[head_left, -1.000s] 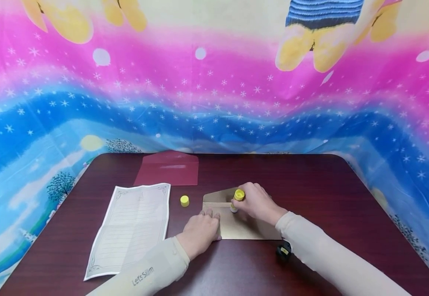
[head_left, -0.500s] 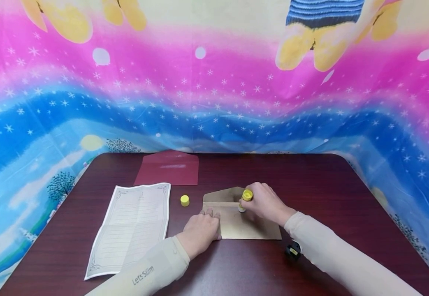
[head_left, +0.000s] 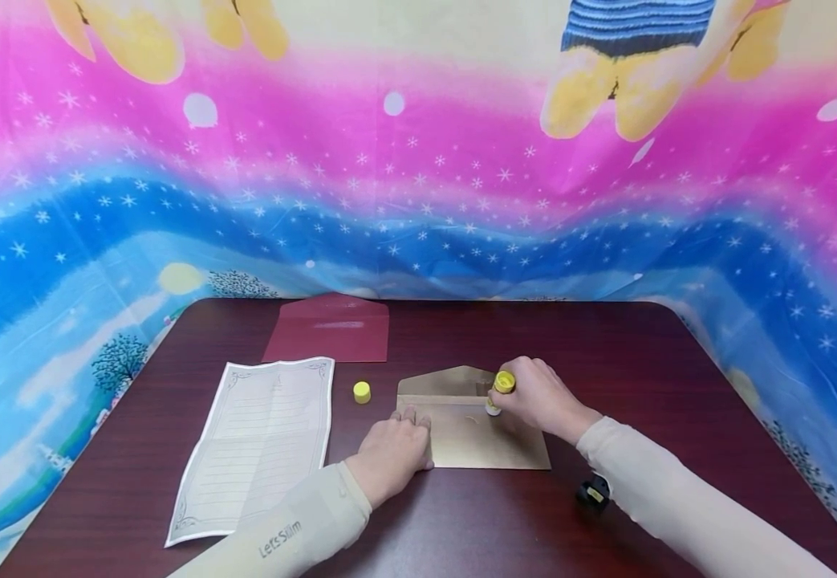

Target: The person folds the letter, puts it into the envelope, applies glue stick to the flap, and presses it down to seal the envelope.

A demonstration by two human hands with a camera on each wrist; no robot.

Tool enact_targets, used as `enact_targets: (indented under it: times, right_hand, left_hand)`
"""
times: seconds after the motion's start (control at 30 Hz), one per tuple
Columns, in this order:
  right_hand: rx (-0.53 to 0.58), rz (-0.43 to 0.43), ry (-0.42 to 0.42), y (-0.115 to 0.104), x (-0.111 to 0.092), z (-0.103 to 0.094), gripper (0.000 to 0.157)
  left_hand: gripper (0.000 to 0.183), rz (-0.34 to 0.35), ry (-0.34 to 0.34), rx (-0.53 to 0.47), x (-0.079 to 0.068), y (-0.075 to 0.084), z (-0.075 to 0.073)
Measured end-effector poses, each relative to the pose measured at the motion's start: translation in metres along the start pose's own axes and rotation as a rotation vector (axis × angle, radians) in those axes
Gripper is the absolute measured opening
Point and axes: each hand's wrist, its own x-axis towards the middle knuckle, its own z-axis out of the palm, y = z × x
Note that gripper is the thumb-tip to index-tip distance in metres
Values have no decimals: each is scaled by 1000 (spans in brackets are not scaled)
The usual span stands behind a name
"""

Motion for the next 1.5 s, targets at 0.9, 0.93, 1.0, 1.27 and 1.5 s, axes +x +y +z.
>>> enact_targets:
  times: [0.9,0.93,1.0,1.27,1.5]
  right_hand:
    - [-87,6,7,-3,2,-14,19]
    - [-87,10,11,-5,2,-17,20]
    - [-96,15,30,-8,3,-21,21]
    - [-37,-13,35,-30,7,-16,22]
    - [67,-34,-21,-51,15,12,18]
  left_hand:
    - [45,-16,-46,5,1,-1,-5]
    - [46,-16,-47,5,2,-1,-4]
    - [47,-13,-45,3,1,-1,-4]
    - [55,2,-17,19,1,-1,-4]
    - [55,-4,-32,25,0,-1,-6]
